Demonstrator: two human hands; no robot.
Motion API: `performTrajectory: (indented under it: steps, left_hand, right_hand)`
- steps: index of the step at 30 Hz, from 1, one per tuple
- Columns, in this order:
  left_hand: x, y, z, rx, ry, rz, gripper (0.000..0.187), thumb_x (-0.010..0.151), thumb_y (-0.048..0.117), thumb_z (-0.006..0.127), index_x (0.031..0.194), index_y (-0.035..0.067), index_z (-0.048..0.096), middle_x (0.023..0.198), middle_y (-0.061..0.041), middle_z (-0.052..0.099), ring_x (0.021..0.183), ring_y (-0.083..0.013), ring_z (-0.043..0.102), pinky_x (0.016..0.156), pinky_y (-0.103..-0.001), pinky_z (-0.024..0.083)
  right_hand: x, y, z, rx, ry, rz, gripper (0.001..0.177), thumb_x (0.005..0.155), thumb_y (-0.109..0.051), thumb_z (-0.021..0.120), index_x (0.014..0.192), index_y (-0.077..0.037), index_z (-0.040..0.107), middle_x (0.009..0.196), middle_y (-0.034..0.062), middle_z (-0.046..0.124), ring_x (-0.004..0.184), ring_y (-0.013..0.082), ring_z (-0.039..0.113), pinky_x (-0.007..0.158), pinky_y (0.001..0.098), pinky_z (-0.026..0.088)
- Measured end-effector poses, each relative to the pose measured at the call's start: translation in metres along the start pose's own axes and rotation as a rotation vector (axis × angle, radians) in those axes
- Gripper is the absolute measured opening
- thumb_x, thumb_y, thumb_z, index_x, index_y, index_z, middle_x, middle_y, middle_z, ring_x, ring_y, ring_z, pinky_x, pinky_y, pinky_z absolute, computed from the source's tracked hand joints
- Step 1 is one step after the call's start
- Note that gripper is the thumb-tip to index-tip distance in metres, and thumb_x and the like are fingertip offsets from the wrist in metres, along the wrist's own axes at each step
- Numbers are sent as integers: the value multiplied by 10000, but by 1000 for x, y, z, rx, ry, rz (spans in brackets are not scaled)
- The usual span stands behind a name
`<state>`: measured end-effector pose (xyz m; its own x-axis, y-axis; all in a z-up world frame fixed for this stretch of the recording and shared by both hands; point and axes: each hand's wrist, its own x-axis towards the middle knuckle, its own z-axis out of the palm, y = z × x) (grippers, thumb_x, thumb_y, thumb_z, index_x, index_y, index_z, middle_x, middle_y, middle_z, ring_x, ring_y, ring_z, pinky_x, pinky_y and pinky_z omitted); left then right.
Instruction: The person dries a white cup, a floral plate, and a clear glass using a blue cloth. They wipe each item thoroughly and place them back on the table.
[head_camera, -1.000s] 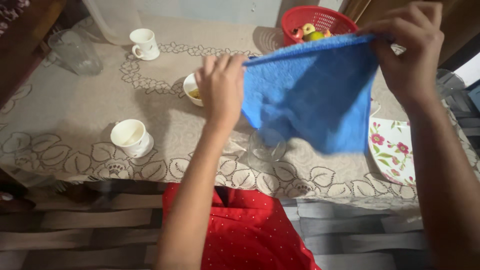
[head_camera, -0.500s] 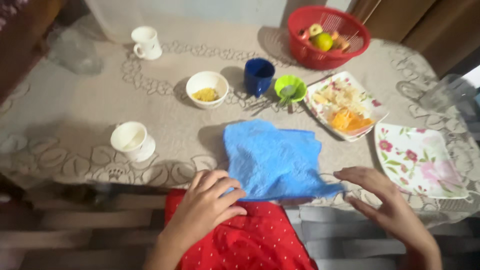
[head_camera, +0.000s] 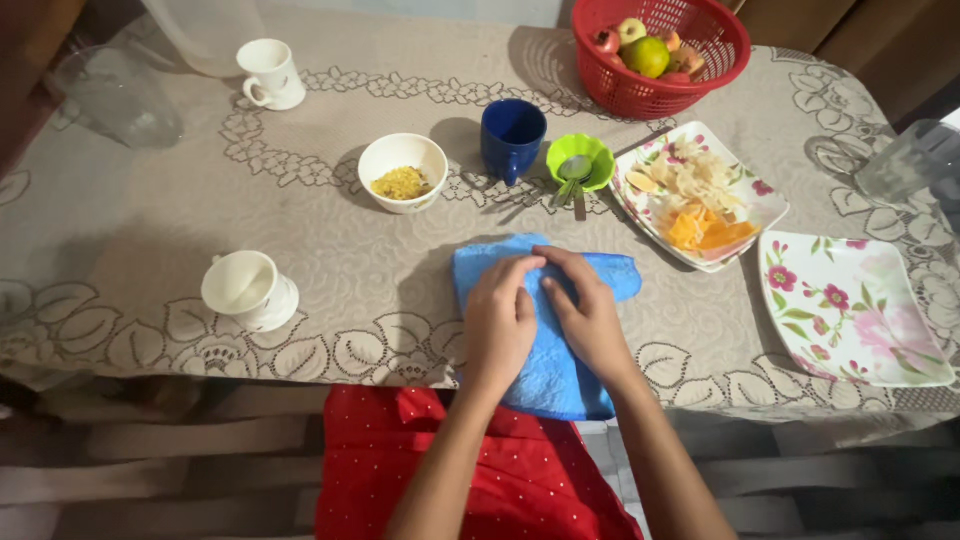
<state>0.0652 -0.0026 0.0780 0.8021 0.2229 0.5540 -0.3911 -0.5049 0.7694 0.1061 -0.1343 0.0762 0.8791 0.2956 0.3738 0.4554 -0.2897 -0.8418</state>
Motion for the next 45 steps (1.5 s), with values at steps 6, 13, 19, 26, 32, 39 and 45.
performTrajectory:
  steps: [6,13,19,26,32,39,45]
  left_hand:
    - [-18,-22,22,-455,74,-302,323,980,39,465,1226,3,671,1251,-132,723,1189,-256,666,1030,-361,491]
    - [-39,-43,55,-618,328,-363,597,1011,401,347,1219,-53,674,1192,-187,713,1131,-276,665,1030,-389,496]
    - [-57,-58,70,-687,411,-379,648,1045,465,298,1212,-68,627,1159,-195,673,1095,-302,648,987,-422,514]
    - [-43,-58,46,-628,279,-543,677,1045,533,316,1284,-27,611,1289,-170,641,1245,-278,576,1087,-415,416]
    - [-23,-45,-29,-574,75,-294,707,1065,614,352,1459,47,505,1502,-159,545,1477,-266,455,1268,-419,286]
    - [15,-43,-1,-549,-374,-102,828,982,685,533,1463,11,547,1473,-143,589,1414,-257,528,1224,-399,372]
    - [-9,-65,5,-714,-380,-109,1203,748,724,801,1606,37,312,1491,-167,507,1451,-268,472,1260,-421,353]
  right_hand:
    - [-14,15,4,464,96,344,345,983,-121,551,1289,-4,661,1322,119,672,1219,180,597,1068,299,429]
    - [-26,42,27,611,331,220,517,977,-342,447,1226,55,666,1224,149,699,1132,221,635,1033,336,480]
    - [-38,51,49,779,475,261,605,1047,-495,426,1240,38,638,1192,165,672,1108,245,633,1034,384,496]
    - [-48,41,9,15,307,423,538,1081,-445,352,1314,-48,630,1302,107,656,1238,208,574,1101,349,382]
    - [-54,7,-42,392,318,137,647,994,-223,714,1539,-47,413,1451,169,567,1406,258,527,1206,409,387]
    - [-22,2,-3,155,40,-122,1203,688,-350,948,1629,-80,248,1503,160,524,1448,286,500,1266,436,351]
    - [-35,33,10,211,95,-121,1323,598,-498,962,1632,-84,247,1439,168,526,1406,297,529,1249,442,391]
